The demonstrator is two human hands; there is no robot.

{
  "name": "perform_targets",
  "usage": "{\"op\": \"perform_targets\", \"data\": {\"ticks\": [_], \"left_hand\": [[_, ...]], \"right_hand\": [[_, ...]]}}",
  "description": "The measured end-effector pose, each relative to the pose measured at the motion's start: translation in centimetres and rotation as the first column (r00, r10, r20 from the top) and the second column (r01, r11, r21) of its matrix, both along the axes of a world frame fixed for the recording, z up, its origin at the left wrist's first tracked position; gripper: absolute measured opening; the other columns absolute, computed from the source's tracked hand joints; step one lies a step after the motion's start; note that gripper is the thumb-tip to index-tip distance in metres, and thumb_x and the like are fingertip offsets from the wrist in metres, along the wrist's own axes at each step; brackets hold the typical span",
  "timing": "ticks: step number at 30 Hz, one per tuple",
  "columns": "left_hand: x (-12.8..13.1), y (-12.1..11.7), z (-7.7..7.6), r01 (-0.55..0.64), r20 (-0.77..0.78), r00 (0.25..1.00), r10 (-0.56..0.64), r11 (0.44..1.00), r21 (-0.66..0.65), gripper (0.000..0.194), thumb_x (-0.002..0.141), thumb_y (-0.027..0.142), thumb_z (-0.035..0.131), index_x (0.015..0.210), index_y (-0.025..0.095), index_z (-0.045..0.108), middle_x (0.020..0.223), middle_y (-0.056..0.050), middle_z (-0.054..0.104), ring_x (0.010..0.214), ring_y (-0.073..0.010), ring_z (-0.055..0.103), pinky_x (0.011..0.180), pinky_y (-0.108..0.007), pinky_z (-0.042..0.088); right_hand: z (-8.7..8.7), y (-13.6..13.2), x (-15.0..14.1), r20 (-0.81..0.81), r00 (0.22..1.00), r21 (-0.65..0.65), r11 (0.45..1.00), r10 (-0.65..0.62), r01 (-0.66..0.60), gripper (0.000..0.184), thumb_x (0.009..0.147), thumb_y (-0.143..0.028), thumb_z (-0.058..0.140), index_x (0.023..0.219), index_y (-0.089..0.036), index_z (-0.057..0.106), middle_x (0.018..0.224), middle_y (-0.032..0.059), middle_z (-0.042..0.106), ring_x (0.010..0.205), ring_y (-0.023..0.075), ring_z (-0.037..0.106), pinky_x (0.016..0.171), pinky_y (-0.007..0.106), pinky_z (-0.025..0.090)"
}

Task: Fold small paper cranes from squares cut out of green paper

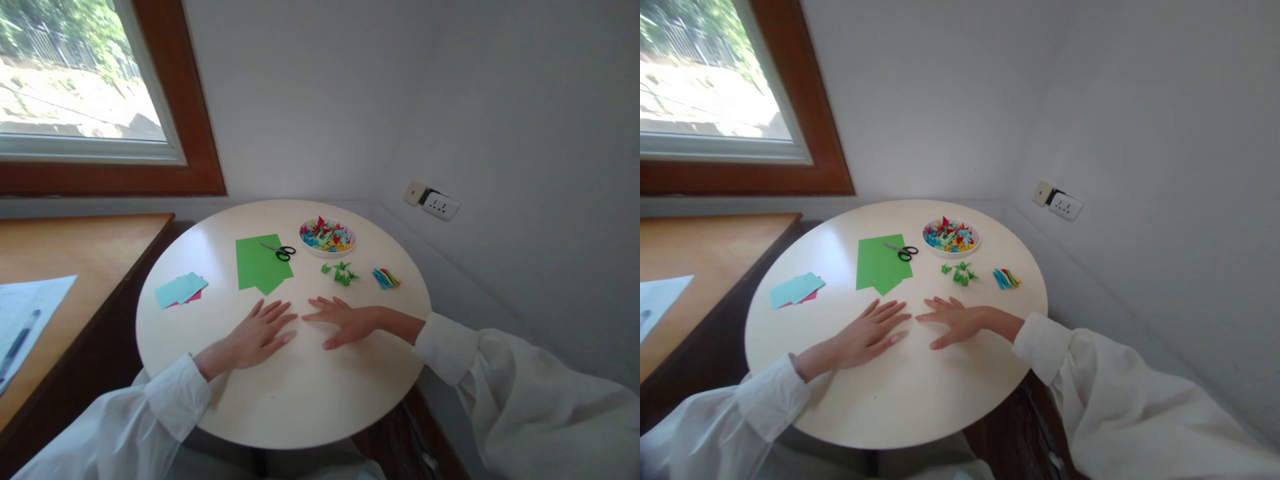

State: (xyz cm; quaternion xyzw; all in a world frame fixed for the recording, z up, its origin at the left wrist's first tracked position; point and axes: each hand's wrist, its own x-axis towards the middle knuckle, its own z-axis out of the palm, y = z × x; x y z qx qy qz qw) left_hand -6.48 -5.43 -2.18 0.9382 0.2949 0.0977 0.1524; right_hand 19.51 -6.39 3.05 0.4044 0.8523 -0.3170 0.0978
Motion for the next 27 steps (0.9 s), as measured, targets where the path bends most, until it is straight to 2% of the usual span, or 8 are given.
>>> {"op": "perform_targets", "data": {"ticks": [2, 3, 5, 6, 8, 16, 21, 27], "left_hand": [[0.5, 0.6, 0.5, -0.091, 0.207, 0.972, 0.109, 0.992, -0.092, 0.041, 0.088, 0.042, 0.038, 0.117, 0.021, 0.059, 0.125, -0.010, 0.058, 0.116, -0.0230, 0.050, 0.100, -0.039, 0.034], [0.9, 1.0, 0.8, -0.155, 0.326, 0.924, 0.201, 0.974, -0.164, 0.035, 0.086, 0.041, 0.043, 0.102, 0.019, 0.066, 0.110, -0.010, 0.066, 0.101, -0.0218, 0.058, 0.089, -0.034, 0.042], [1.9, 2.1, 1.5, -0.316, 0.478, 0.739, 0.476, 0.870, -0.379, 0.025, 0.074, 0.039, 0.057, 0.063, 0.018, 0.064, 0.066, -0.004, 0.066, 0.061, -0.0164, 0.055, 0.060, -0.027, 0.042], [2.4, 2.8, 1.9, -0.353, 0.505, 0.680, 0.532, 0.841, -0.411, 0.029, 0.073, 0.039, 0.057, 0.052, 0.019, 0.057, 0.053, -0.001, 0.058, 0.051, -0.0140, 0.048, 0.052, -0.026, 0.036], [3.8, 4.3, 2.6, -0.370, 0.542, 0.606, 0.583, 0.809, -0.456, 0.038, 0.073, 0.039, 0.054, 0.041, 0.020, 0.043, 0.039, 0.003, 0.040, 0.041, -0.0106, 0.035, 0.044, -0.024, 0.026], [8.2, 7.7, 2.6, -0.190, 0.622, 0.377, 0.687, 0.714, -0.674, 0.038, 0.074, 0.043, 0.047, 0.045, 0.020, 0.037, 0.039, 0.005, 0.038, 0.038, -0.0081, 0.037, 0.045, -0.023, 0.032], [8.4, 7.7, 1.2, -0.060, 0.604, 0.331, 0.725, 0.655, -0.753, 0.041, 0.066, 0.049, 0.056, 0.045, 0.019, 0.038, 0.040, 0.005, 0.038, 0.036, -0.0064, 0.035, 0.041, -0.022, 0.031], [8.4, 7.4, 1.1, 0.045, 0.564, 0.312, 0.764, 0.581, -0.812, 0.038, 0.064, 0.051, 0.057, 0.051, 0.018, 0.043, 0.044, 0.006, 0.041, 0.035, -0.0057, 0.036, 0.041, -0.022, 0.035]], "right_hand": [[0.3, 0.7, 0.7, -0.116, 0.986, 0.134, 0.982, -0.119, 0.134, 0.041, 0.085, -0.041, 0.049, 0.121, -0.021, 0.058, 0.132, 0.0095, 0.053, 0.125, 0.0224, 0.044, 0.103, 0.036, 0.032], [0.6, 1.2, 1.0, -0.159, 0.957, 0.220, 0.936, -0.244, 0.276, 0.034, 0.089, -0.035, 0.043, 0.110, -0.019, 0.065, 0.115, 0.0085, 0.065, 0.109, 0.0193, 0.058, 0.093, 0.031, 0.041], [1.1, 2.6, 1.4, -0.200, 0.876, 0.439, 0.759, -0.439, 0.481, 0.029, 0.088, -0.030, 0.044, 0.099, -0.017, 0.068, 0.100, 0.0064, 0.070, 0.091, 0.0174, 0.063, 0.082, 0.028, 0.045], [1.4, 3.4, 1.6, -0.202, 0.840, 0.538, 0.659, -0.504, 0.525, 0.026, 0.086, -0.029, 0.048, 0.096, -0.018, 0.069, 0.099, 0.0057, 0.070, 0.091, 0.0178, 0.063, 0.082, 0.028, 0.044], [1.7, 5.0, 1.7, -0.197, 0.812, 0.588, 0.597, -0.549, 0.546, 0.026, 0.082, -0.030, 0.055, 0.098, -0.015, 0.068, 0.098, 0.0086, 0.070, 0.094, 0.0215, 0.061, 0.084, 0.031, 0.041], [0.2, 7.5, 0.6, -0.166, 0.835, 0.630, 0.596, -0.524, 0.499, 0.017, 0.079, -0.021, 0.055, 0.080, -0.017, 0.072, 0.086, 0.0067, 0.073, 0.086, 0.0208, 0.062, 0.079, 0.031, 0.039], [-0.3, 7.2, 0.5, -0.238, 0.829, 0.627, 0.572, -0.507, 0.529, 0.021, 0.082, -0.020, 0.051, 0.077, -0.015, 0.071, 0.087, 0.0087, 0.073, 0.086, 0.0219, 0.062, 0.083, 0.034, 0.039], [0.5, 6.6, 0.3, -0.401, 0.787, 0.543, 0.570, -0.469, 0.617, 0.020, 0.084, -0.025, 0.050, 0.083, -0.019, 0.069, 0.082, 0.0016, 0.072, 0.075, 0.0146, 0.065, 0.071, 0.024, 0.046]]}}
